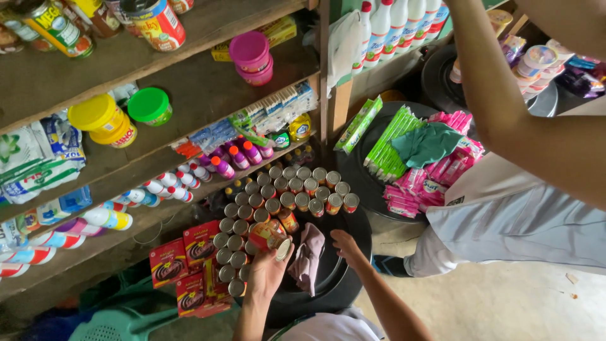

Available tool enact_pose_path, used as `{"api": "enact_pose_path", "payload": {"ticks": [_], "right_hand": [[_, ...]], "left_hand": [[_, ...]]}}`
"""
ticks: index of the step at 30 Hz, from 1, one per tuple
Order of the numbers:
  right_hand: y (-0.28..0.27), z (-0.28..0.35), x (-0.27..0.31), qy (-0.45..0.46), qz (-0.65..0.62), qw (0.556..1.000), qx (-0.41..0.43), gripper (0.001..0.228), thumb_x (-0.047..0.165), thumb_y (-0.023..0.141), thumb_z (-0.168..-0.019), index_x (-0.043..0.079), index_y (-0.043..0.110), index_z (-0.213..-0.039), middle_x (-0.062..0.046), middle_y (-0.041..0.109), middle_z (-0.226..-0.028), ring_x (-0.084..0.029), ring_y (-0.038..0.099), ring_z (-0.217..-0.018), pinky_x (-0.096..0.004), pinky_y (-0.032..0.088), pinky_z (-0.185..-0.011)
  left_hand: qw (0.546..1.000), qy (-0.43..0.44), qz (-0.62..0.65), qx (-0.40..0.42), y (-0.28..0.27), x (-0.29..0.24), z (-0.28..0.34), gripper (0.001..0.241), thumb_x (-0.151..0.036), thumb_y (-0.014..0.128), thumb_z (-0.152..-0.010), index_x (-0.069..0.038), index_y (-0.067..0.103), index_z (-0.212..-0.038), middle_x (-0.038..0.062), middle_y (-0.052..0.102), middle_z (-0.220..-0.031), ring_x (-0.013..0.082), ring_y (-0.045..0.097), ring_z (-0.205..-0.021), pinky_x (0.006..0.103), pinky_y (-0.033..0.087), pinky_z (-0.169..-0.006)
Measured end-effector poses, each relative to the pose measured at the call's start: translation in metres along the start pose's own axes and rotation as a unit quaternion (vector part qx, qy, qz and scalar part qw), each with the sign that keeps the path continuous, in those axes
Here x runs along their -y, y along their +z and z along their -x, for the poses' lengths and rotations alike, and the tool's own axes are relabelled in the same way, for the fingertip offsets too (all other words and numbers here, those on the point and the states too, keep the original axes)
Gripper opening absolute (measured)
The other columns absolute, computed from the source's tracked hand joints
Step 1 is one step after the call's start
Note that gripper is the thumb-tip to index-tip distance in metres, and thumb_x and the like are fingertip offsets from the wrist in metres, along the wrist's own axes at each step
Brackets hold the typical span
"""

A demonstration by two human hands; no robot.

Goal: Stocking and wiping canned goods on grocery store shelves.

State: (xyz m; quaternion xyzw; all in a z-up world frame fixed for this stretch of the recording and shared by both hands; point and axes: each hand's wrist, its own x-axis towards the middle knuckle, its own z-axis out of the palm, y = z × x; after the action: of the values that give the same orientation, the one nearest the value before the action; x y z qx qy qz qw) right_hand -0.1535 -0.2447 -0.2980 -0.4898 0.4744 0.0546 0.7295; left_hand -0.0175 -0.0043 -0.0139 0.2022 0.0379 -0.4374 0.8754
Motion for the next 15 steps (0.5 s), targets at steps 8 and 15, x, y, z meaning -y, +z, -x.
{"api": "enact_pose_path", "payload": {"ticks": [8,15], "right_hand": [[-0.042,0.034,0.121,-0.068,-0.134,0.988,-0.026,0.057,0.053,0.063,-0.088,0.020,0.061,-0.135,0.002,0.063,-0.130,-0.022,0.057,-0.118,-0.049,0.039,-0.102],[-0.068,0.014,0.250,-0.396,-0.092,0.913,-0.037,0.026,0.023,0.059,-0.105,0.004,0.069,-0.120,-0.009,0.070,-0.109,-0.022,0.066,-0.097,-0.035,0.054,-0.088]], "left_hand": [[1.000,0.017,-0.004,-0.023,-0.007,0.004,-0.008,0.066,0.002,0.079,-0.075,-0.003,0.054,-0.136,0.013,0.067,-0.125,0.0325,0.063,-0.120,0.0534,0.045,-0.112],[0.998,0.018,-0.014,-0.063,-0.022,-0.001,-0.018,0.071,0.003,0.077,-0.071,-0.003,0.055,-0.138,0.015,0.066,-0.127,0.0329,0.062,-0.120,0.0516,0.047,-0.110]]}}
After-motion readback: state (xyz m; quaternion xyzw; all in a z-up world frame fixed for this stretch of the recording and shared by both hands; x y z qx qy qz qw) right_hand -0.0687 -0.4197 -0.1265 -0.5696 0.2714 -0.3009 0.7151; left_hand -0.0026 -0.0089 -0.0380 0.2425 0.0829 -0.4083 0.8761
